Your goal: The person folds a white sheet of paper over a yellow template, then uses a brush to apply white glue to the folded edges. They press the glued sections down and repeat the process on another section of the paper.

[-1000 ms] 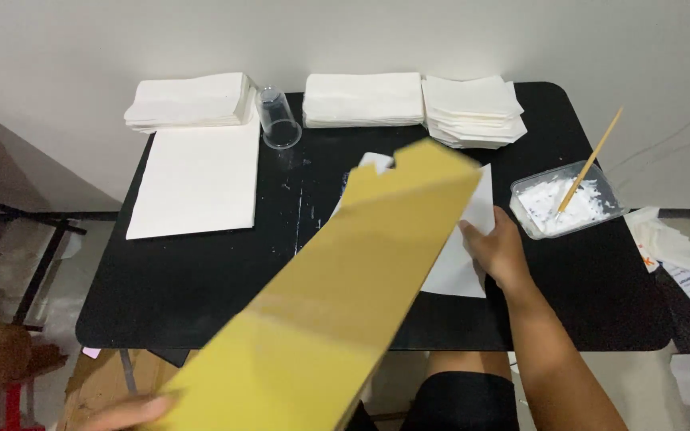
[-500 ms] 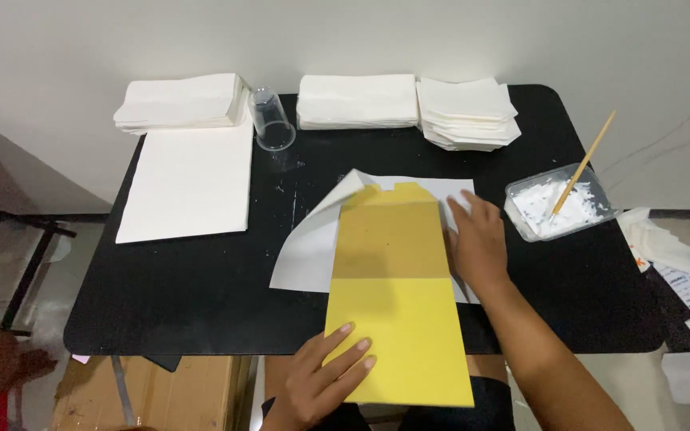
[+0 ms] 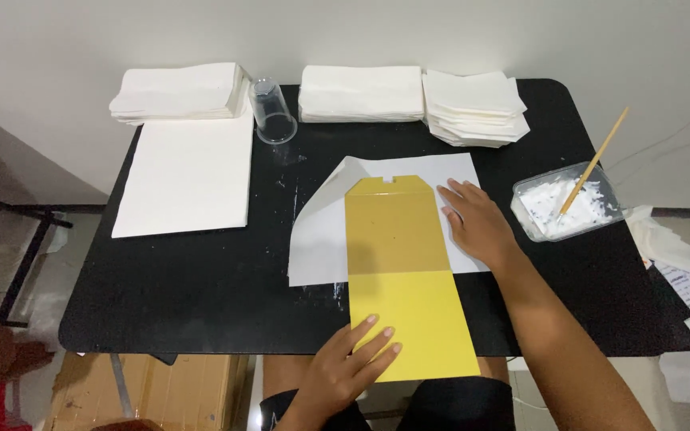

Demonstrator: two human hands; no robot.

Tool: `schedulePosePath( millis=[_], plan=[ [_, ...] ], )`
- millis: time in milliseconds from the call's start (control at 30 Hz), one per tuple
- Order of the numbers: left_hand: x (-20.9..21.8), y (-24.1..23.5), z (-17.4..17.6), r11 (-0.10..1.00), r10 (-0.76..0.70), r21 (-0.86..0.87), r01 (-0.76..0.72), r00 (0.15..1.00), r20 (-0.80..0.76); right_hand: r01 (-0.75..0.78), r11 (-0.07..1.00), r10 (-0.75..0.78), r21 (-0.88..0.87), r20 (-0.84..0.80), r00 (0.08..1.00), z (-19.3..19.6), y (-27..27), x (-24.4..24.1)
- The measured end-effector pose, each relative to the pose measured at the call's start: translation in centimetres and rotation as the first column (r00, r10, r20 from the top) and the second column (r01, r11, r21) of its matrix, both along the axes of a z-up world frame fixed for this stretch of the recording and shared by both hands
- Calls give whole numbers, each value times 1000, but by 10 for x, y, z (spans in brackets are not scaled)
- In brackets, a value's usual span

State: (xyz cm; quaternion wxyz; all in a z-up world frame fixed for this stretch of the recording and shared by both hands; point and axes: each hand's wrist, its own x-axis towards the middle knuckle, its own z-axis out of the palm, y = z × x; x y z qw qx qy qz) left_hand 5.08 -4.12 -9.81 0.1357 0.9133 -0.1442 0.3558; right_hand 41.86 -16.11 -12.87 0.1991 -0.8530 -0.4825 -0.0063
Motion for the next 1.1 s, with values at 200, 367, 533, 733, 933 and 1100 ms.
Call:
schedulePosePath(
  millis=[200,367,533,733,933,1100],
  plan=[
    [-3,1,-20,999,6,-30,-12,984,-177,75,997,-75,15,-15,997,8,-1,-11],
    [-3,2,-22,999,35,4,-35,978,-204,93,996,-93,-5,-70,993,7,-6,-10],
    [-4,5,-24,1000,3,12,0,978,-206,137,988,-144,-72,-105,984,18,-3,-18],
    [-4,7,-21,999,-4,42,14,971,-241,115,992,-117,-50,-49,992,7,-5,-11],
    [-5,9,-21,999,-26,23,33,965,-262,102,993,-105,-55,-61,993,13,-4,-15],
    [4,9,4,998,-47,-58,33,963,-265,133,985,-141,-108,-78,987,20,-3,-18]
  ],
)
